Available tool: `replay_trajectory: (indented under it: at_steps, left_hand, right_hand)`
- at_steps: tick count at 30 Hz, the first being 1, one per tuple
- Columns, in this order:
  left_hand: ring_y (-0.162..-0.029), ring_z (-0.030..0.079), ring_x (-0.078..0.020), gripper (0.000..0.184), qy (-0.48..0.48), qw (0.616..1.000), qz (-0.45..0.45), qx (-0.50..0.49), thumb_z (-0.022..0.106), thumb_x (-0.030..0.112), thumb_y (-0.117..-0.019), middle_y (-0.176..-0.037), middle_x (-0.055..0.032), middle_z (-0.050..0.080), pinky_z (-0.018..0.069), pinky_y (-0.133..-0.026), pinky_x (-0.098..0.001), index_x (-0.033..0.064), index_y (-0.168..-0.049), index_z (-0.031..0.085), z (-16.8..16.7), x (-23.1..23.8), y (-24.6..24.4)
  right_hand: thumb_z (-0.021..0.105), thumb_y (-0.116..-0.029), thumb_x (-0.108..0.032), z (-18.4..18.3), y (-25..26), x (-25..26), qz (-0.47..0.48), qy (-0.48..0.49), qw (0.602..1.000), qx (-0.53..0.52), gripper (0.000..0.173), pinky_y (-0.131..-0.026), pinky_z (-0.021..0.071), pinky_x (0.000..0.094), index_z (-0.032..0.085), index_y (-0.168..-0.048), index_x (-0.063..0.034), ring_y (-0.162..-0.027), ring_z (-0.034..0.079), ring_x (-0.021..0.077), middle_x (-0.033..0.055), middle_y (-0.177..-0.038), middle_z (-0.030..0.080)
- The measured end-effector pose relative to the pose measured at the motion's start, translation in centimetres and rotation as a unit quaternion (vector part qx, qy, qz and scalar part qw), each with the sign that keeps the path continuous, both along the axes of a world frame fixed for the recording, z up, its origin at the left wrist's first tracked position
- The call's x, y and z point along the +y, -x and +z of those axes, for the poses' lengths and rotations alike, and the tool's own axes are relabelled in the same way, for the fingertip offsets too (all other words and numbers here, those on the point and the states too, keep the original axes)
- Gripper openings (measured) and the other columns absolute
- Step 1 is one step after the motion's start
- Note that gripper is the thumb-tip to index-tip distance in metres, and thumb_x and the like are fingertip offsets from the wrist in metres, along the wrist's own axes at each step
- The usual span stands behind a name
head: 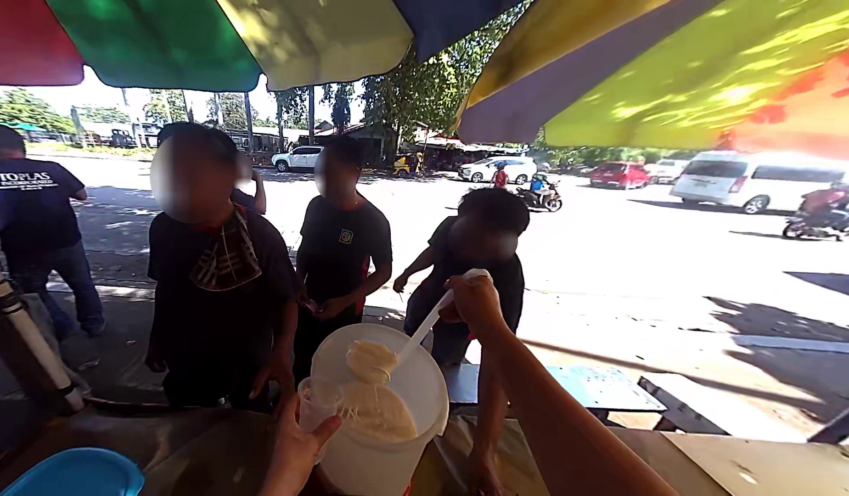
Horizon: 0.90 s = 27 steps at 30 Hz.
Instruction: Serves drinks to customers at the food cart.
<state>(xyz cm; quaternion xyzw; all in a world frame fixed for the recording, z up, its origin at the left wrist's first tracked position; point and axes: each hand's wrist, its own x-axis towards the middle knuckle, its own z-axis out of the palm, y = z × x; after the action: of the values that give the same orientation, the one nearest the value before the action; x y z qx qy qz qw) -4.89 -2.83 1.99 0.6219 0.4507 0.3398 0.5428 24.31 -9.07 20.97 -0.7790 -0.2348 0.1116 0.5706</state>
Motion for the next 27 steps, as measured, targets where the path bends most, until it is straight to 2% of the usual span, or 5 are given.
replay_trajectory:
  at_steps: [4, 9, 12, 19, 27]
  left_hand:
    - [-0.127, 0.057, -0.0274, 0.087, -0.006, 1.0, 0.014, -0.027, 0.092, 0.025, -0.0732, -0.137, -0.0212, 0.057, 0.0492, -0.106, -0.0405, -0.0008, -0.143, 0.047, 0.2, 0.0, 0.7]
    - [-0.12, 0.062, -0.0234, 0.085, -0.002, 0.997, 0.024, -0.077, 0.089, 0.02, -0.0737, -0.131, -0.0191, 0.061, 0.0531, -0.101, -0.0372, -0.0011, -0.143, 0.045, 0.1, -0.2, 1.7]
    - [-0.119, 0.063, -0.0223, 0.084, 0.002, 0.996, 0.023, -0.086, 0.089, 0.018, -0.0744, -0.131, -0.0184, 0.062, 0.0549, -0.099, -0.0361, -0.0007, -0.143, 0.045, 0.0, -0.2, 1.9]
    - [-0.118, 0.064, -0.021, 0.079, 0.001, 0.996, 0.019, -0.085, 0.087, 0.011, -0.0775, -0.129, -0.0182, 0.063, 0.0554, -0.099, -0.0338, -0.0028, -0.143, 0.044, 0.4, -0.6, 1.4]
    - [-0.12, 0.064, -0.02, 0.082, 0.02, 0.997, 0.031, -0.069, 0.088, 0.011, -0.0774, -0.132, -0.0169, 0.062, 0.0553, -0.1, -0.0326, -0.0011, -0.145, 0.043, 0.0, -0.3, 0.6]
  right_hand:
    - [0.051, -0.1084, -0.018, -2.6, 2.4, -0.9, 0.124, -0.027, 0.989, -0.082, 0.024, -0.058, 0.0609, 0.0368, 0.064, -0.107, 0.0021, -0.056, 0.069, 0.0198, 0.0122, -0.072, 0.069]
    - [0.054, -0.1039, -0.021, -8.6, 4.0, -0.7, 0.341, -0.034, 0.866, -0.363, 0.022, -0.068, 0.058, 0.0399, 0.069, -0.103, -0.0051, -0.072, 0.066, 0.0178, 0.0073, -0.083, 0.067]
    - [0.052, -0.1037, -0.024, -12.4, 3.6, 0.8, 0.291, -0.009, 0.865, -0.408, 0.024, -0.068, 0.0558, 0.0433, 0.068, -0.098, -0.007, -0.073, 0.066, 0.0214, 0.0077, -0.079, 0.065]
    - [0.051, -0.1056, -0.022, -15.1, 4.6, 4.5, 0.131, 0.177, 0.942, -0.254, 0.028, -0.082, 0.0554, 0.0537, 0.069, -0.103, -0.0006, -0.09, 0.071, 0.0355, 0.0184, -0.09, 0.071]
    - [0.047, -0.1074, -0.027, -16.8, 4.1, 6.8, 0.114, 0.312, 0.926, -0.181, 0.032, -0.086, 0.0548, 0.0515, 0.068, -0.1, -0.0032, -0.103, 0.07, 0.0336, 0.0174, -0.1, 0.072]
